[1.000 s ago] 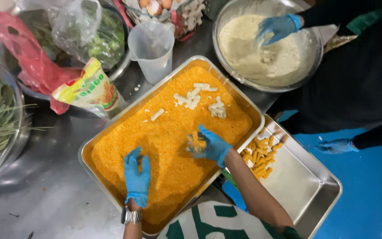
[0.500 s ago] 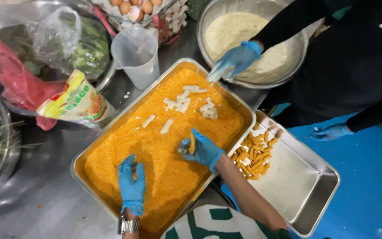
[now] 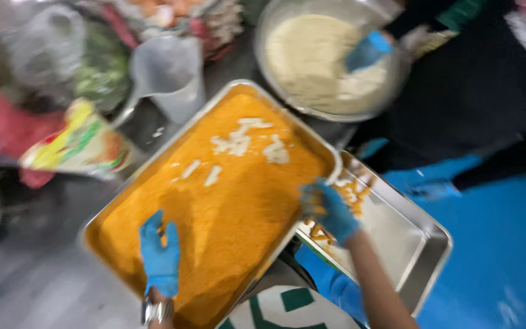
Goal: The person takes pieces of food and presses and rolls them in a large tray of orange breadcrumbs to coat them, then places the coated pieces onto a side tray. Another person nearby coats food pieces in a bowl of batter.
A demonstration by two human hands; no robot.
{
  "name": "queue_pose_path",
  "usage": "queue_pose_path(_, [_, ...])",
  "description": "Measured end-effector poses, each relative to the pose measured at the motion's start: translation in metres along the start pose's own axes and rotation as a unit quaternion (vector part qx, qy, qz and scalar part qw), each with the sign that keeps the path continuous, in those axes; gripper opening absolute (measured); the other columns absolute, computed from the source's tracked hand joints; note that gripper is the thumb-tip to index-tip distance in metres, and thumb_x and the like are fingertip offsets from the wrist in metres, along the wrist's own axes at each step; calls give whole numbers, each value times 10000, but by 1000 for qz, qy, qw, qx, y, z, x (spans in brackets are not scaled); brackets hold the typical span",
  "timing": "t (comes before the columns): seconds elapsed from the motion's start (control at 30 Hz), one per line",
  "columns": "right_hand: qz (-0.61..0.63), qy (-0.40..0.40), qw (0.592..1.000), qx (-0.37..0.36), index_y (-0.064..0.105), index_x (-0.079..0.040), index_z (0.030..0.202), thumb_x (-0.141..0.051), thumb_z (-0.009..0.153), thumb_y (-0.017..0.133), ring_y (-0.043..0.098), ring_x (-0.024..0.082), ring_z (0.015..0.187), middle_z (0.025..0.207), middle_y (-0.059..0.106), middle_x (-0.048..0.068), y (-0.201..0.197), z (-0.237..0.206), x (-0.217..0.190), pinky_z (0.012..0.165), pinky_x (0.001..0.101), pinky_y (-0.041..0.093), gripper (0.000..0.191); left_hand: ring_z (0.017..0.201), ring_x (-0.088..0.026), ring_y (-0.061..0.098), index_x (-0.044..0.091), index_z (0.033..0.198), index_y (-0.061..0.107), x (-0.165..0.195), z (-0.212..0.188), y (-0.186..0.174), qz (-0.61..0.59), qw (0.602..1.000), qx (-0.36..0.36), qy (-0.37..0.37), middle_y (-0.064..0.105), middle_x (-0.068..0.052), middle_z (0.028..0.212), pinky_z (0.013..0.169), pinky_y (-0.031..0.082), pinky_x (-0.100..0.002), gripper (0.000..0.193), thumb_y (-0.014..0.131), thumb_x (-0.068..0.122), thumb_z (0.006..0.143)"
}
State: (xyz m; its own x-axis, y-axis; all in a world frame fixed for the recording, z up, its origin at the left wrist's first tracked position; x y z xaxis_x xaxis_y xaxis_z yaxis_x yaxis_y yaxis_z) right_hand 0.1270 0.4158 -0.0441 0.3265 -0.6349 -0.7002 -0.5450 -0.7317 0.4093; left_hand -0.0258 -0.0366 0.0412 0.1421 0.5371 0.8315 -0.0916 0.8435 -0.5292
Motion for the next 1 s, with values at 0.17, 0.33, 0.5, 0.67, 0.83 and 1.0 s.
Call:
queue_pose_path(0.17, [-209, -34, 952, 222, 619, -36, 1288, -550, 1081, 456, 700, 260, 914, 1136, 690, 144, -147, -9, -52, 815, 394, 568, 578, 1235, -402, 565, 7, 1345, 600, -3, 9, 13, 78, 992, -10, 103, 596, -244, 1327, 1082, 459, -465, 444, 680, 233, 972])
queue_pose_path(0.33, [-592, -305, 689, 286, 652, 13, 1328, -393, 1082, 640, 668, 370, 1040, 1183, 684, 239, -72, -12, -106, 867, 468, 538, 475, 1219, -444, 562, -36, 1396, 541, -45, 27, 59, 158, 985, -68, -16, 601, -279, 1300, 1077, 450, -481, 549, 628, 332, 998])
queue_pose_path(0.5, [-497, -146, 852, 75, 722, -99, 1232, -485, 971, 606, 704, 261, 1072, 1169, 768, 98, 90, 48, 12, 950, 385, 537, 481, 1307, -350, 563, -34, 1416, 549, -74, 19, 78, 36, 988, -111, -105, 602, -248, 1404, 1119, 433, -430, 584, 649, 386, 1022])
queue_pose_path(0.67, [-322, 49, 944, -52, 296, -79, 1582, -619, 884, 650, 398, 248, 1466, 1625, 385, 101, 223, 49, 110, 1190, 406, 324, 951, 1275, -164, 586, 44, 1416, 575, -98, -7, 112, -478, 790, -132, -360, 620, -44, 1430, 1079, 471, -336, 567, 677, 353, 951])
queue_pose_path(0.83, [-277, 186, 940, -75, 348, -122, 1560, -549, 852, 688, 440, 209, 1415, 1587, 467, 51, 251, 19, 111, 1134, 409, 353, 893, 1170, -214, 634, 25, 1399, 588, -102, -15, 118, -573, 724, -85, -374, 665, -57, 1337, 1015, 516, -390, 537, 667, 304, 947])
queue_pose_path(1.0, [-493, -28, 868, -58, 626, -65, 1387, -541, 862, 645, 659, 324, 1129, 1244, 735, 158, 247, 38, 61, 972, 403, 522, 709, 1217, -289, 640, 32, 1362, 618, -117, -12, 77, -179, 922, -163, -303, 681, -161, 1341, 1038, 519, -414, 544, 699, 372, 944])
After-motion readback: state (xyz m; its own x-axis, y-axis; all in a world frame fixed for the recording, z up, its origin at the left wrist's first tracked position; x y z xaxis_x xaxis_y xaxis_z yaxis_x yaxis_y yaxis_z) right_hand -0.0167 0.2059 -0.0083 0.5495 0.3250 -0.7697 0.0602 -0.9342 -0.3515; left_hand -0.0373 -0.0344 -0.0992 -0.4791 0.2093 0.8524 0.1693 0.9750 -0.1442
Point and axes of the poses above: each hand's wrist, its own z-axis towards the middle knuckle, its own y-axis out of the palm, x = y × z, the point moved 9 cm from there along z, towards the middle knuckle
